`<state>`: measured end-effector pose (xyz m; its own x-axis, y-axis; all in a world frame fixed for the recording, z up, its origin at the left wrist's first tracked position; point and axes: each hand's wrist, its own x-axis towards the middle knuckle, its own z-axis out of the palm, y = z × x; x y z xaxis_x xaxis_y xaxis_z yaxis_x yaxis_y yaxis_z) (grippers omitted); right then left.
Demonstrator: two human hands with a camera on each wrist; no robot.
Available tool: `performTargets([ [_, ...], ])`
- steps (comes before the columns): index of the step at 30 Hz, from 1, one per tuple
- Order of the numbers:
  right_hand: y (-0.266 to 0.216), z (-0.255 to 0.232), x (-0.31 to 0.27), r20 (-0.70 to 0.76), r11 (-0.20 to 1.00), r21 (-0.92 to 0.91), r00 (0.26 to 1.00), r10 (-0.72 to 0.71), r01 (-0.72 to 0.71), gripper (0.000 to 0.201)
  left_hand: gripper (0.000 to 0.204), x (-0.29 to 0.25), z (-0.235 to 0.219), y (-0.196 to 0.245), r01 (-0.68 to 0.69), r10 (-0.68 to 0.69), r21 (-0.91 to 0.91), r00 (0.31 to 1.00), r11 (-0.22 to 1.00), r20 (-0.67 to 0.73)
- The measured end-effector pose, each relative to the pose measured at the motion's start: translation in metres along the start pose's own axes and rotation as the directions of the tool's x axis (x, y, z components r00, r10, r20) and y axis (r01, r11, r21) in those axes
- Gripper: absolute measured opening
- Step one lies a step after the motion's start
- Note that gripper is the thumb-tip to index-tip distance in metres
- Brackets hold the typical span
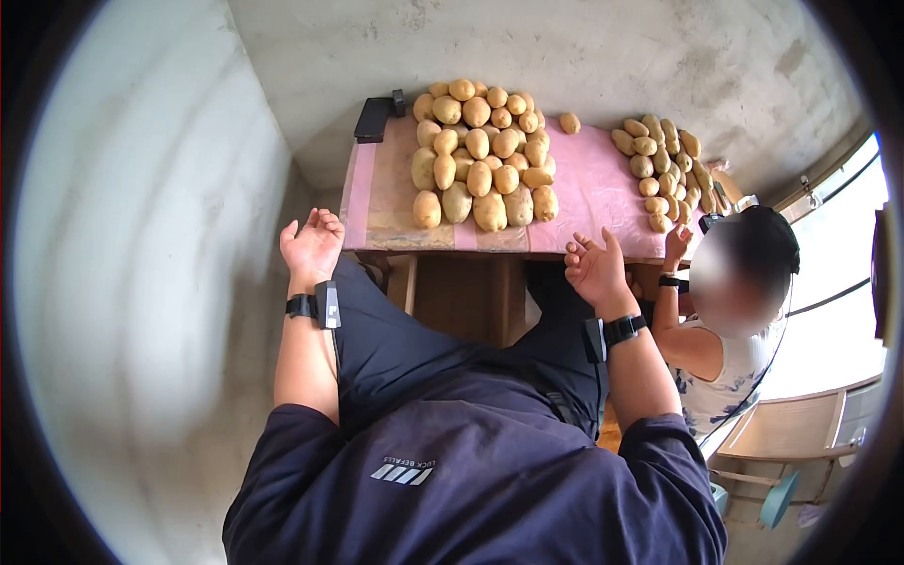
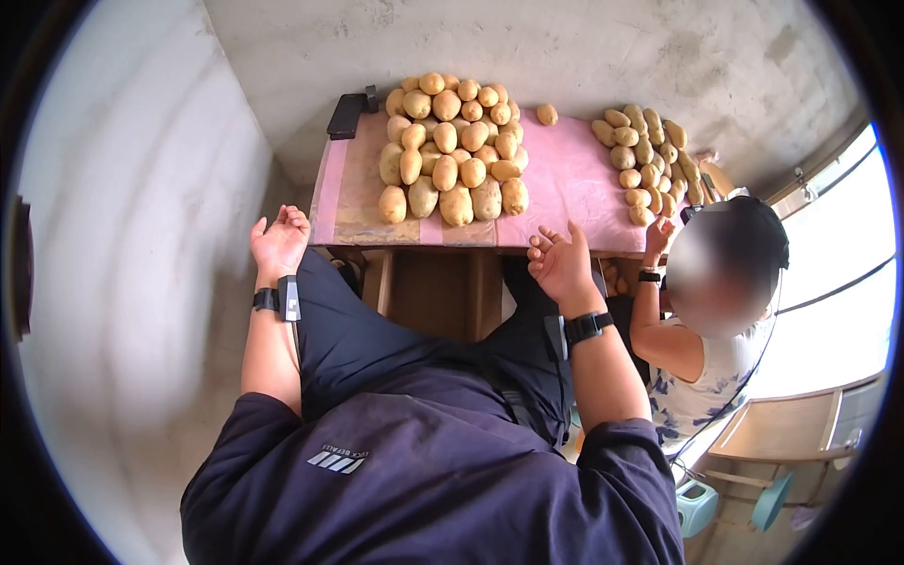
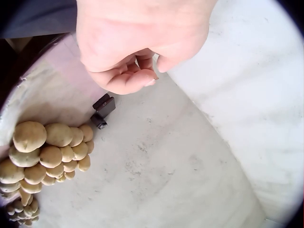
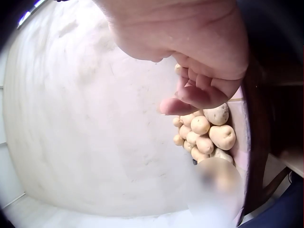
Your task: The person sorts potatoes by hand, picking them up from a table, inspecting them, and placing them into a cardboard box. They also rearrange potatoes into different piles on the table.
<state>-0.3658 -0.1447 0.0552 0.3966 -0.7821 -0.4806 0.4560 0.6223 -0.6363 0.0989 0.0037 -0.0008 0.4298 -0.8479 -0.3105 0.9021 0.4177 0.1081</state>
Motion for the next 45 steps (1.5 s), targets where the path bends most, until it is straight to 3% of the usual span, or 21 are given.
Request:
performTargets([
  [6,-0.021,-0.008,0.069,-0.066,0.974,-0.226,0.997,-0.049,0.033,0.058,0.024,0.001,-0.001,-0.025,0.089,-0.102,0.156,0.992,0.984,0.073],
  [11,-0.030,-0.010,0.106,-0.024,0.937,-0.350,1.000,-0.009,0.000,0.081,0.040,-0.023,0.022,-0.074,0.322,-0.345,0.174,0.931,0.930,0.120],
  [14,-0.036,-0.003,0.114,0.017,0.921,-0.389,1.000,-0.006,0.012,0.085,0.039,-0.018,0.014,-0.094,0.432,-0.451,0.214,0.891,0.876,0.049],
  [16,-0.036,-0.009,0.125,0.003,0.934,-0.358,1.000,-0.005,0.006,0.075,0.035,-0.013,0.000,-0.104,0.465,-0.467,0.227,0.883,0.856,-0.049],
  [18,-0.038,-0.009,0.136,-0.014,0.881,-0.472,1.000,-0.004,-0.003,0.056,0.027,-0.012,-0.015,-0.111,0.546,-0.510,0.310,0.838,0.778,-0.195],
  [19,-0.040,-0.006,0.138,-0.002,0.900,-0.435,1.000,0.023,-0.022,0.039,0.020,-0.014,-0.018,-0.115,0.575,-0.509,0.310,0.817,0.757,-0.271],
  [20,-0.043,0.000,0.137,-0.009,0.905,-0.425,1.000,0.026,-0.027,0.039,0.020,-0.012,-0.024,-0.117,0.581,-0.511,0.314,0.812,0.751,-0.281],
  [23,-0.048,0.015,0.140,0.007,0.771,-0.636,0.999,-0.034,0.030,0.042,0.013,-0.005,-0.039,-0.116,0.538,-0.463,0.381,0.842,0.752,-0.275],
  [30,-0.046,0.017,0.157,-0.075,0.752,-0.657,0.997,0.017,-0.062,0.050,0.013,0.009,-0.056,-0.114,0.551,-0.472,0.392,0.834,0.737,-0.286],
  [35,-0.045,0.017,0.160,-0.021,0.762,-0.647,1.000,0.012,-0.023,0.041,0.016,0.017,-0.068,-0.125,0.666,-0.549,0.423,0.746,0.614,-0.377],
  [40,-0.043,0.014,0.161,-0.021,0.784,-0.620,1.000,0.019,-0.028,0.036,0.017,0.029,-0.080,-0.121,0.696,-0.561,0.443,0.718,0.565,-0.412],
  [44,-0.042,0.010,0.150,-0.033,0.823,-0.568,0.998,-0.055,0.026,0.030,0.022,0.029,-0.076,-0.124,0.714,-0.595,0.470,0.697,0.519,-0.401],
  [45,-0.041,0.009,0.146,-0.002,0.848,-0.520,0.993,-0.116,0.098,0.031,0.024,0.026,-0.073,-0.126,0.735,-0.634,0.489,0.666,0.470,-0.392],
])
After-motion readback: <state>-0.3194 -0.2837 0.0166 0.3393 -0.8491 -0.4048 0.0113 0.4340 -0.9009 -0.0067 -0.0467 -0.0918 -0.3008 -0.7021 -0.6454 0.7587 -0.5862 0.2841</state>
